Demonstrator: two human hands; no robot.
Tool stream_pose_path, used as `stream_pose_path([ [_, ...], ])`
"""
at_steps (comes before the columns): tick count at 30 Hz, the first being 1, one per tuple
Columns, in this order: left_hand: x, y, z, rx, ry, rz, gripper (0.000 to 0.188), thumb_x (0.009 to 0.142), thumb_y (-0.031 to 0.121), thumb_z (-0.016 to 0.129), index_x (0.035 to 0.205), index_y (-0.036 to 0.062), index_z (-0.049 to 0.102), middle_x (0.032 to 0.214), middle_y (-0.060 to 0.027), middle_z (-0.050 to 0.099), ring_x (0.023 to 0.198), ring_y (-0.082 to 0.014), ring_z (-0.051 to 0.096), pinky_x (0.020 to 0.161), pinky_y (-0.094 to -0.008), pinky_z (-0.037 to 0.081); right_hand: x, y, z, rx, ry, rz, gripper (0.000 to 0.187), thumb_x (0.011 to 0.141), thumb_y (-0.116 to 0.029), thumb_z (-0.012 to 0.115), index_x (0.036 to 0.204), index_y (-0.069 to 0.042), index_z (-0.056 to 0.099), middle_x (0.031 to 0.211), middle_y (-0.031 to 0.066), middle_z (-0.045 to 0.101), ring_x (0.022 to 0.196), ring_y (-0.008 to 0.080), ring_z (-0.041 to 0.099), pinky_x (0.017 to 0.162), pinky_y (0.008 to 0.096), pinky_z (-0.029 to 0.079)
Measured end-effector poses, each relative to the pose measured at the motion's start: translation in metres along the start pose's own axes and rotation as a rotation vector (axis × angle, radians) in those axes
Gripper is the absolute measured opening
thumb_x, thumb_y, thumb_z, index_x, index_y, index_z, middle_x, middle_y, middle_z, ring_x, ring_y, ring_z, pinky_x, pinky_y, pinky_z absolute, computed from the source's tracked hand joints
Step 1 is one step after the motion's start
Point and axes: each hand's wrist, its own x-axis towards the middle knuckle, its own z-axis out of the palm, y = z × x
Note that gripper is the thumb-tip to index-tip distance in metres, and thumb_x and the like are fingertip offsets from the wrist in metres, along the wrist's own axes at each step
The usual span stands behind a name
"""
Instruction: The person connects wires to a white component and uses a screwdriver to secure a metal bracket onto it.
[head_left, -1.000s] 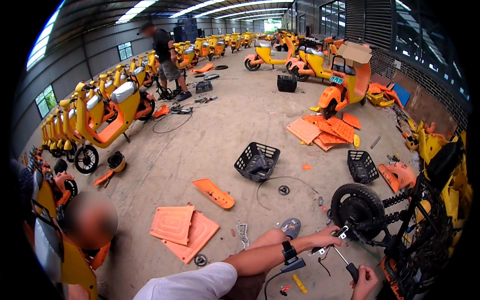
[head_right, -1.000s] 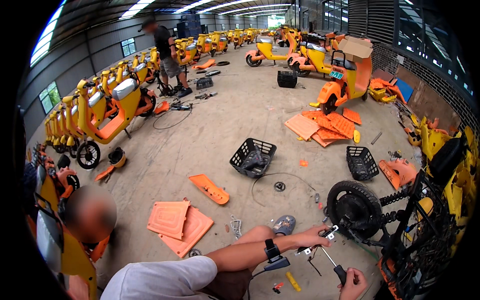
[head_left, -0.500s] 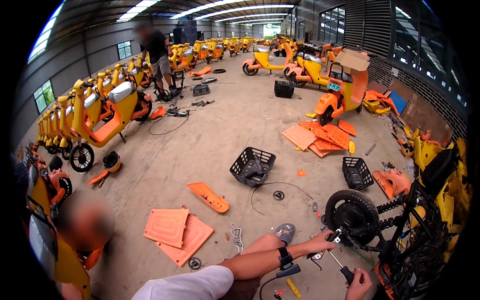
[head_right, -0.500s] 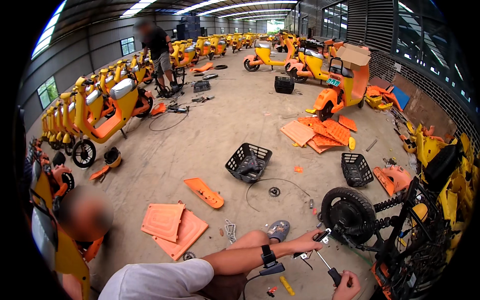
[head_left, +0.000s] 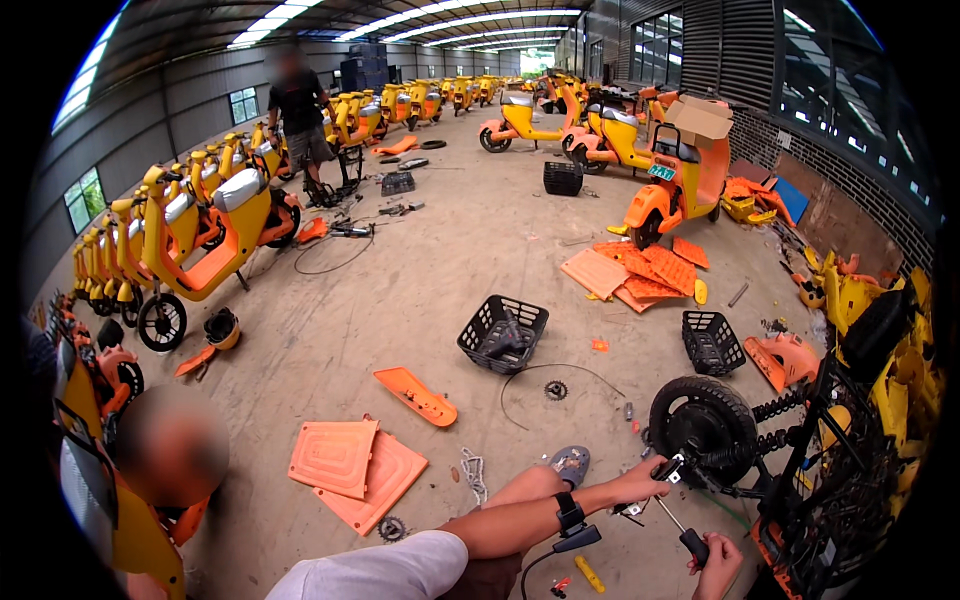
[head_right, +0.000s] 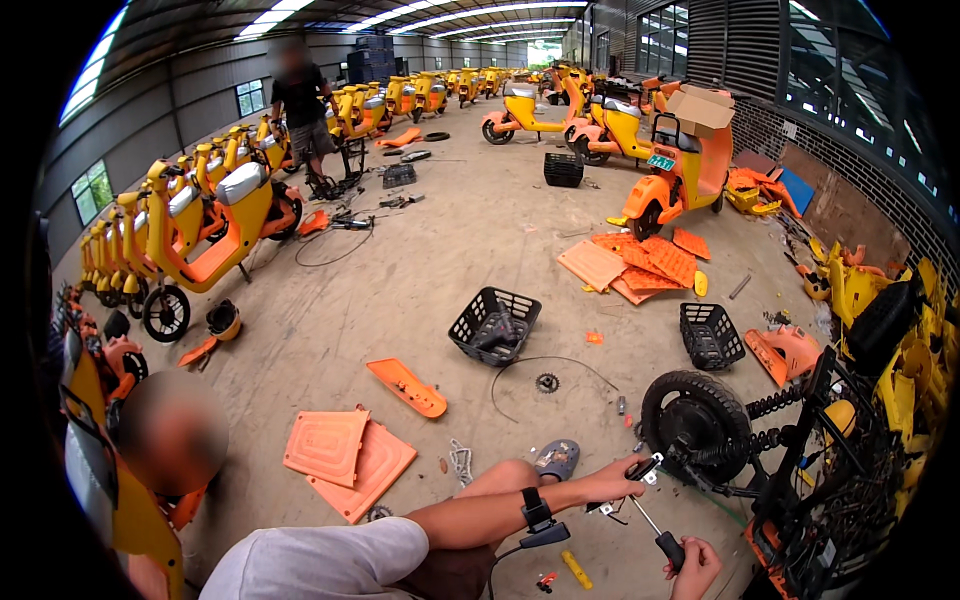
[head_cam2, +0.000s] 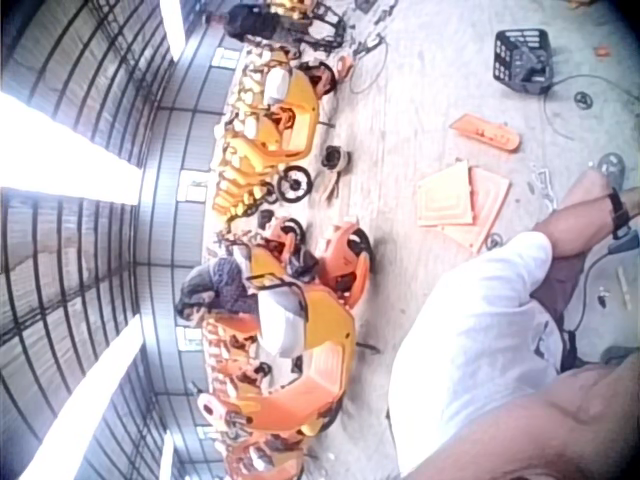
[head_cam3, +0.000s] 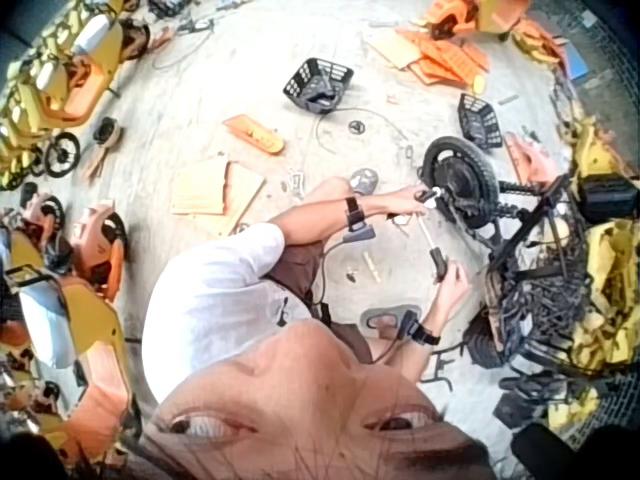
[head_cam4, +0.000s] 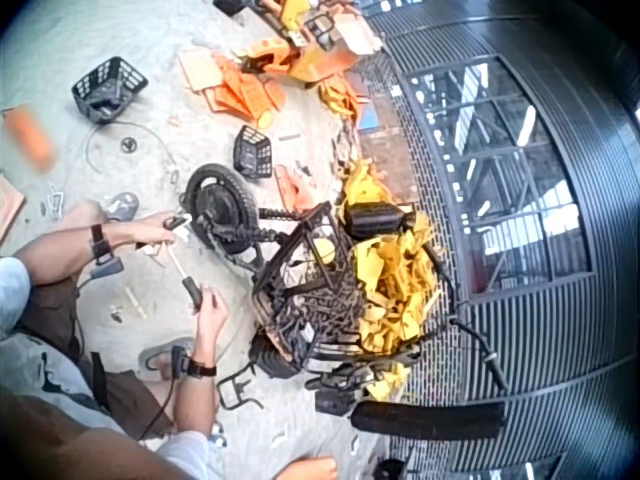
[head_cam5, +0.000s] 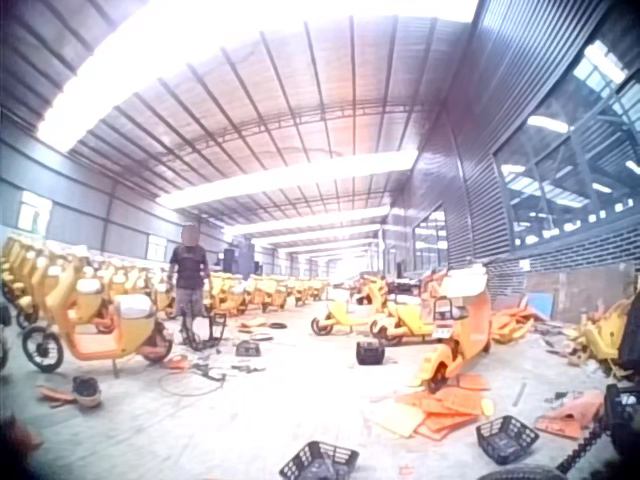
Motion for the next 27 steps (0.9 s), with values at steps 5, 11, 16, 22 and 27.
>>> stream_pose_path([
  [5, -0.002, 0.002, 0.001, 0.02, -0.016, 0.02, 0.059, 0.077, 0.02, 0.063, 0.131, 0.0059, 0.042, 0.076, -0.0036, 0.052, 0.054, -0.0103, 0.046, 0.048, -0.0274, 0.038, 0.001, 0.006, -0.001, 0.048, -0.002, 0.016, 0.03, 0.092, -0.025, 0.062, 0.083, 0.003, 0.068, 0.059, 0.0045, 0.055, 0.047, 0.0112, 0.047, 0.045, 0.0274, 0.037],
  [11, 0.002, -0.011, -0.004, 0.037, 0.005, 0.059, 0.058, 0.08, 0.021, 0.063, 0.132, 0.0068, 0.043, 0.076, -0.0033, 0.053, 0.055, -0.0095, 0.047, 0.048, -0.0258, 0.038, 0.01, 0.036, 0.002, 0.207, -0.038, 0.069, 0.023, 0.092, -0.018, 0.061, 0.09, 0.004, 0.066, 0.063, 0.0063, 0.058, 0.044, 0.0114, 0.051, 0.038, 0.0238, 0.037],
  [16, 0.003, 0.0, 0.003, 0.063, 0.008, 0.03, 0.06, 0.081, 0.023, 0.065, 0.135, 0.0081, 0.042, 0.077, -0.0032, 0.055, 0.057, -0.0082, 0.048, 0.049, -0.0246, 0.04, 0.011, 0.038, -0.004, 0.301, -0.09, 0.074, 0.017, 0.088, -0.011, 0.067, 0.088, 0.006, 0.065, 0.064, 0.0072, 0.06, 0.044, 0.0122, 0.053, 0.038, 0.0244, 0.037],
  [22, 0.001, -0.018, -0.02, 0.131, 0.17, 0.125, 0.055, 0.078, 0.011, 0.062, 0.13, 0.0042, 0.047, 0.088, -0.0075, 0.059, 0.067, -0.0125, 0.053, 0.058, -0.0278, 0.045, 0.013, 0.021, 0.001, 0.189, -0.292, 0.096, 0.023, 0.083, -0.019, 0.077, 0.099, -0.004, 0.071, 0.074, -0.0017, 0.063, 0.056, 0.0043, 0.052, 0.046, 0.0206, 0.039],
  [27, -0.01, 0.017, 0.001, 0.161, 0.129, -0.018, 0.056, 0.078, 0.012, 0.064, 0.131, 0.0092, 0.046, 0.077, -0.0047, 0.056, 0.061, -0.0112, 0.049, 0.052, -0.0277, 0.04, 0.012, 0.043, -0.009, 0.154, -0.27, -0.085, 0.03, 0.079, -0.019, 0.08, 0.103, -0.003, 0.069, 0.077, -0.0019, 0.064, 0.059, 0.004, 0.053, 0.048, 0.0206, 0.04],
])
